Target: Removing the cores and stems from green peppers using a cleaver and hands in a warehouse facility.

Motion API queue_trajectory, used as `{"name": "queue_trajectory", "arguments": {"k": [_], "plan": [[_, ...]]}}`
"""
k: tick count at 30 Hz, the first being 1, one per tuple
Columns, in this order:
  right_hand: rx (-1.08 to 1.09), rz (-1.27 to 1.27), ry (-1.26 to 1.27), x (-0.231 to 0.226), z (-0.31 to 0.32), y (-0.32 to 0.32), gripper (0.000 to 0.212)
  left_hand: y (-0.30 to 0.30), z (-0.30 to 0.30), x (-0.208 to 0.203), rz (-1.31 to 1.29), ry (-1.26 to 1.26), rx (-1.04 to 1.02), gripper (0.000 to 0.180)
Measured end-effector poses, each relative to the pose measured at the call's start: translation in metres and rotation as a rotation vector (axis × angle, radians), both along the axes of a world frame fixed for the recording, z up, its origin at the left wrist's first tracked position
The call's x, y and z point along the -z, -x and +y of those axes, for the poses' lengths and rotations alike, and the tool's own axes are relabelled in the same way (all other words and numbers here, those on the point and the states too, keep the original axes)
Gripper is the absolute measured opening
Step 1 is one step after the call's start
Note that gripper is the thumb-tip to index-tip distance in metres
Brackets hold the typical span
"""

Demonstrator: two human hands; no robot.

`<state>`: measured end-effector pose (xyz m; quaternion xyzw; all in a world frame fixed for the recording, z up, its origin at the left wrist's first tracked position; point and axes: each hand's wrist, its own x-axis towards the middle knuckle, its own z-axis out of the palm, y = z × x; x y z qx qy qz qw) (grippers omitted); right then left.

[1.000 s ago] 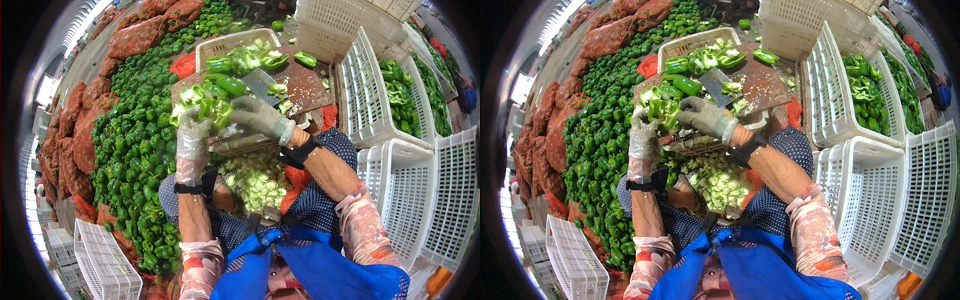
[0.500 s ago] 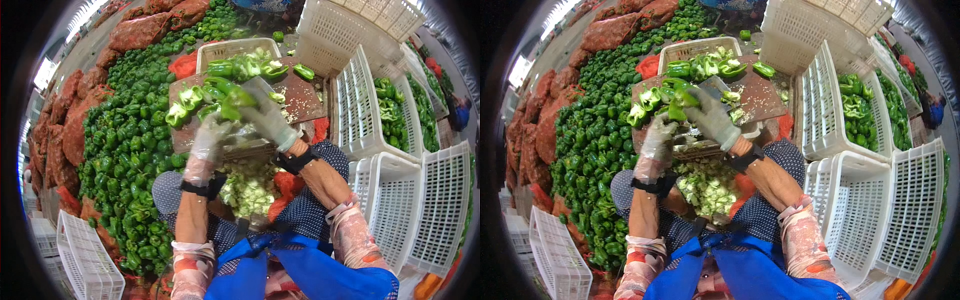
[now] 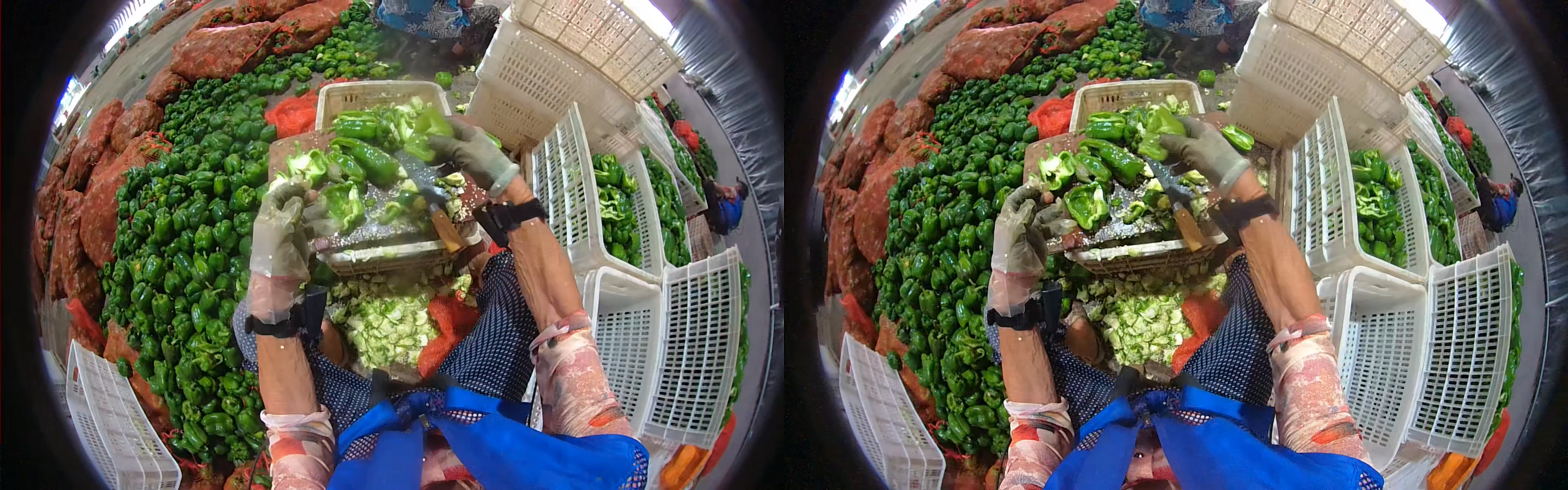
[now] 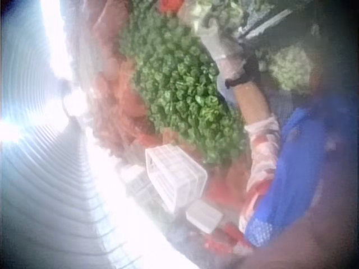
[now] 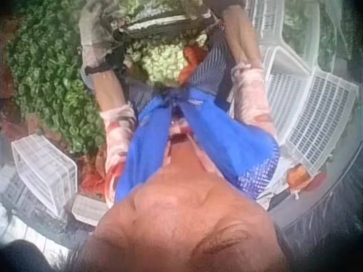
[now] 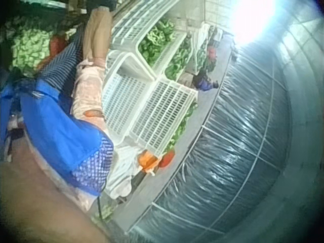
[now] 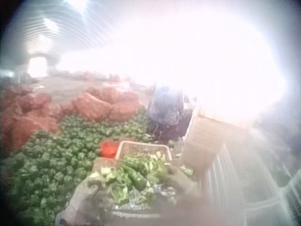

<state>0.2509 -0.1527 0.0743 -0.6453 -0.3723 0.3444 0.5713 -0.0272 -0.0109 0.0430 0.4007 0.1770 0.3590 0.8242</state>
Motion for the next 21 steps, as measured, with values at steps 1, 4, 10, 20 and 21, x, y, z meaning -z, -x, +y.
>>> {"name": "queue_trajectory", "arguments": {"k": [1, 4, 10, 20, 21], "plan": [[-0.035, 0.04, -0.039, -0.013, -0.003, 0.008, 0.042, 0.0, -0.001, 0.0, 0.018, 0.0, -0.016, 0.026], [-0.052, 0.235, 0.012, -0.01, -0.01, 0.021, 0.043, -0.002, -0.008, -0.01, 0.143, -0.018, 0.022, 0.027], [0.085, -0.272, 0.167, 0.025, -0.016, -0.007, 0.043, 0.003, -0.003, -0.014, 0.02, -0.069, -0.019, 0.03], [0.163, 0.34, -0.453, -0.019, -0.131, -0.08, 0.03, 0.049, 0.041, -0.005, -0.141, -0.051, -0.19, 0.032], [0.058, 0.289, -0.318, -0.018, -0.103, -0.063, 0.036, 0.046, 0.04, -0.001, -0.15, -0.028, -0.175, 0.032]]}}
